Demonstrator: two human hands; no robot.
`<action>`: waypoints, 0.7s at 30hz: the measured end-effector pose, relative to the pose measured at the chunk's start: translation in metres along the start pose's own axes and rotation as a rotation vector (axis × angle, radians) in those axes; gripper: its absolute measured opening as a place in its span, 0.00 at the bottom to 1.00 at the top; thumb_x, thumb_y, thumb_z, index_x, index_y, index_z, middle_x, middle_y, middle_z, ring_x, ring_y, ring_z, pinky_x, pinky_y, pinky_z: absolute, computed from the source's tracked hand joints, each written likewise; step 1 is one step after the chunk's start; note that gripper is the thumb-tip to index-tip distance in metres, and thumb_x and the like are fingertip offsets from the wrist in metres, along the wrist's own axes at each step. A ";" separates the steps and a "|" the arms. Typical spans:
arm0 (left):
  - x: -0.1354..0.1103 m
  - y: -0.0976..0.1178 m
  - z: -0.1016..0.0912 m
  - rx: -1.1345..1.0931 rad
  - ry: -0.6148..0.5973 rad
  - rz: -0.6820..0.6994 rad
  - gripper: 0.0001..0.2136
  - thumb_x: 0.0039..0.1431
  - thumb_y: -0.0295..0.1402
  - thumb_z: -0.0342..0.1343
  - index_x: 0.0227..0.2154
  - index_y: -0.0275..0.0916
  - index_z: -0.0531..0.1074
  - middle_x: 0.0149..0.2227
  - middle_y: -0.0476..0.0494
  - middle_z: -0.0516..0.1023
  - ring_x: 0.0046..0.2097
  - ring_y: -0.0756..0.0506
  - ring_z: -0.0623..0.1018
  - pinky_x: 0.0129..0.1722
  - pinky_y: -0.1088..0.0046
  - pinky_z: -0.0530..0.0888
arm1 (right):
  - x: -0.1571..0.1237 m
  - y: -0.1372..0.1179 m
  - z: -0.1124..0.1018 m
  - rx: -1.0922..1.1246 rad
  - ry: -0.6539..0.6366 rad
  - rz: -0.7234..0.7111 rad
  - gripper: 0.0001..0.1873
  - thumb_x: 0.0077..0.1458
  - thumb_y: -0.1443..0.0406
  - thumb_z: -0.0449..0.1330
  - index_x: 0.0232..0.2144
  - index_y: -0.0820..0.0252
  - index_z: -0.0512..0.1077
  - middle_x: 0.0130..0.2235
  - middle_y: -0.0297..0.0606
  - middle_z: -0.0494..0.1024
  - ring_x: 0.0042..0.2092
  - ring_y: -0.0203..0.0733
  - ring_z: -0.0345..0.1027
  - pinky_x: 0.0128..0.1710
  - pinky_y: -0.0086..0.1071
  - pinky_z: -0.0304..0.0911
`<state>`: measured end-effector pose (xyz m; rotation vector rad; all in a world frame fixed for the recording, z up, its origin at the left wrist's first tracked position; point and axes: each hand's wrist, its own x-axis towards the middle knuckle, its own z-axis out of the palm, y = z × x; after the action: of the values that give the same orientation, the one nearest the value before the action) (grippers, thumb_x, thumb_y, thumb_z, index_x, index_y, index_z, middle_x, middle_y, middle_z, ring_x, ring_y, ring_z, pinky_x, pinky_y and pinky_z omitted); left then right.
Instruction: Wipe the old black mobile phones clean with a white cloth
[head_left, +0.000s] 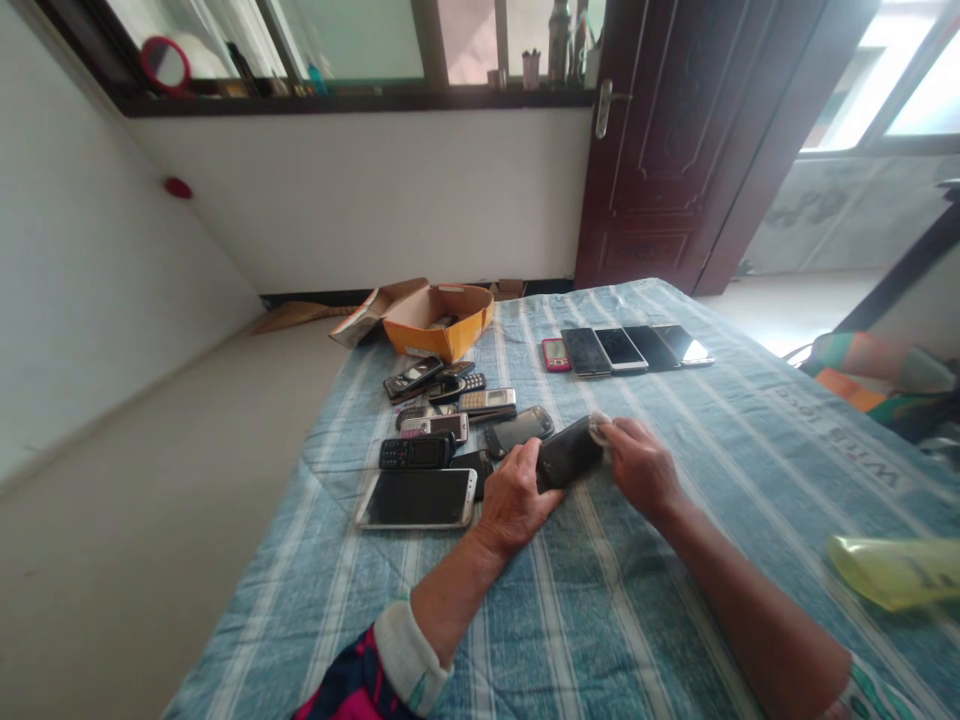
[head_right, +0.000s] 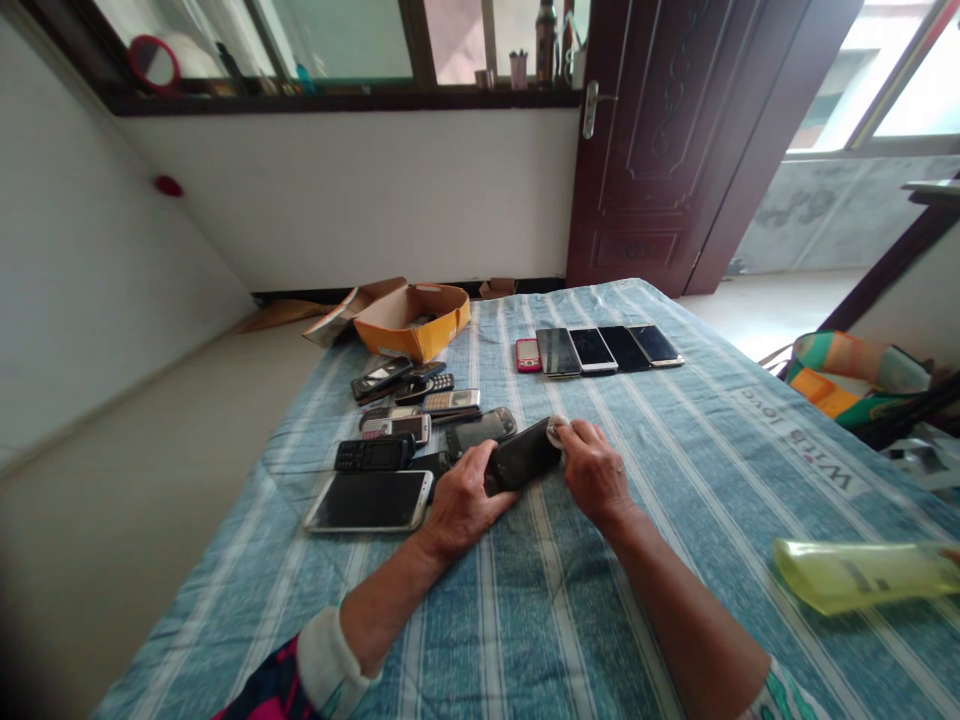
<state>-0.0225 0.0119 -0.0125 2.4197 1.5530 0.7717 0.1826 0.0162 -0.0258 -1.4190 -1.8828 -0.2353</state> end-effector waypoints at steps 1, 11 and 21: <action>0.000 -0.001 0.002 -0.001 0.015 0.012 0.29 0.44 0.32 0.65 0.50 0.38 0.62 0.42 0.41 0.75 0.41 0.41 0.78 0.41 0.65 0.76 | 0.001 0.003 0.000 0.005 0.019 0.030 0.18 0.56 0.74 0.47 0.41 0.60 0.75 0.36 0.41 0.74 0.38 0.41 0.67 0.39 0.31 0.64; -0.004 -0.010 0.011 0.030 0.136 0.131 0.30 0.49 0.28 0.63 0.55 0.39 0.58 0.42 0.42 0.74 0.41 0.42 0.78 0.40 0.66 0.78 | 0.011 0.005 0.001 0.222 -0.004 0.371 0.24 0.48 0.73 0.50 0.46 0.60 0.75 0.39 0.39 0.77 0.40 0.41 0.71 0.41 0.30 0.63; -0.004 -0.007 0.009 0.122 0.201 0.241 0.30 0.50 0.26 0.61 0.55 0.35 0.56 0.41 0.39 0.75 0.42 0.40 0.77 0.41 0.64 0.78 | 0.024 0.002 -0.014 -0.030 -0.435 0.462 0.14 0.50 0.71 0.51 0.26 0.58 0.77 0.30 0.35 0.73 0.30 0.35 0.63 0.28 0.28 0.48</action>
<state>-0.0249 0.0123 -0.0248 2.7285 1.4270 1.0207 0.1885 0.0272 -0.0011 -1.9976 -1.8113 0.2942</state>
